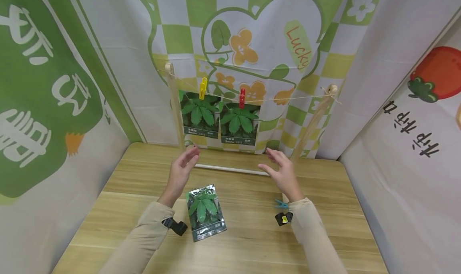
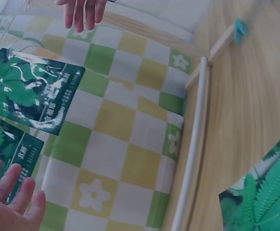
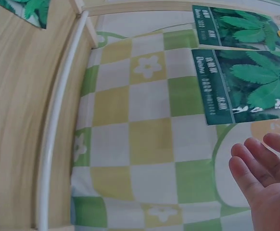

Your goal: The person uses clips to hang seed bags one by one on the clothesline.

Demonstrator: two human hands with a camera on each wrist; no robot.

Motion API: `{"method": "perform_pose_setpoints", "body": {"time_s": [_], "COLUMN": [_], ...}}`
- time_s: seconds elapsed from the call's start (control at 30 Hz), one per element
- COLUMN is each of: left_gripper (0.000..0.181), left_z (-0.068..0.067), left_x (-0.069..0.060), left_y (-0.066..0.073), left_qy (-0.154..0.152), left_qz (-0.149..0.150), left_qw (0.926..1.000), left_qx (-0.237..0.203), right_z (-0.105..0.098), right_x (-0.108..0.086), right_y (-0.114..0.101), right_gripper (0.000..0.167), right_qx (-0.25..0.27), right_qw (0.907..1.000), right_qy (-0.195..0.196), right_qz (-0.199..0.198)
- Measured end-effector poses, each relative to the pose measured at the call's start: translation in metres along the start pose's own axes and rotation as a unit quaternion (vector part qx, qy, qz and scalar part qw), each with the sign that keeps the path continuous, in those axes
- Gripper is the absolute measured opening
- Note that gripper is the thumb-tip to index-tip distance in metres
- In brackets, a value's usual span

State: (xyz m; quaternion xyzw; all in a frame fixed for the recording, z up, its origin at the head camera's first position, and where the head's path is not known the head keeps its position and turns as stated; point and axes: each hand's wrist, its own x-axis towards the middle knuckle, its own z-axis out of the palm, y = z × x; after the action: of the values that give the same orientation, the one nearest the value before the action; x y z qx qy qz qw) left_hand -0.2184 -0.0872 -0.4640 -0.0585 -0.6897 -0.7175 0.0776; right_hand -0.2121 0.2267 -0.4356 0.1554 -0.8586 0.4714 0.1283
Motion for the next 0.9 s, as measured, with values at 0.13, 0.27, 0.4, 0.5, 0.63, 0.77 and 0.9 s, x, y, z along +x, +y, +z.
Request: {"method": "perform_pose_setpoints", "body": {"time_s": [0.13, 0.27, 0.4, 0.5, 0.63, 0.77, 0.9], "left_gripper": [0.042, 0.044, 0.046, 0.046, 0.045, 0.046, 0.045], "left_z": [-0.001, -0.002, -0.003, -0.005, -0.006, -0.007, -0.007], "left_x": [-0.003, -0.009, -0.011, -0.012, -0.014, -0.017, -0.02], "left_y": [-0.005, -0.001, -0.01, -0.018, -0.024, -0.029, -0.034], "left_qy": [0.004, 0.004, 0.006, 0.01, 0.013, 0.017, 0.022], "left_qz": [0.002, -0.019, -0.032, -0.034, -0.039, -0.037, -0.038], "left_qw": [0.9999, 0.9996, 0.9993, 0.9992, 0.9988, 0.9985, 0.9982], "left_qx": [0.011, 0.023, 0.021, 0.021, 0.027, 0.036, 0.04], "right_z": [0.001, 0.003, 0.005, 0.007, 0.008, 0.008, 0.009], "right_x": [-0.008, -0.015, -0.02, -0.024, -0.03, -0.036, -0.042], "right_y": [0.007, 0.002, 0.014, 0.027, 0.035, 0.043, 0.051], "right_gripper": [0.056, 0.056, 0.057, 0.057, 0.053, 0.053, 0.052], "right_qx": [0.0, -0.005, -0.009, -0.012, -0.024, -0.039, -0.044], "right_qw": [1.0, 1.0, 0.9999, 0.9998, 0.9995, 0.9987, 0.9984], "right_qy": [-0.004, 0.001, 0.011, 0.015, 0.019, 0.02, 0.017], "right_qz": [0.008, 0.008, 0.005, 0.006, 0.01, 0.024, 0.031]}}
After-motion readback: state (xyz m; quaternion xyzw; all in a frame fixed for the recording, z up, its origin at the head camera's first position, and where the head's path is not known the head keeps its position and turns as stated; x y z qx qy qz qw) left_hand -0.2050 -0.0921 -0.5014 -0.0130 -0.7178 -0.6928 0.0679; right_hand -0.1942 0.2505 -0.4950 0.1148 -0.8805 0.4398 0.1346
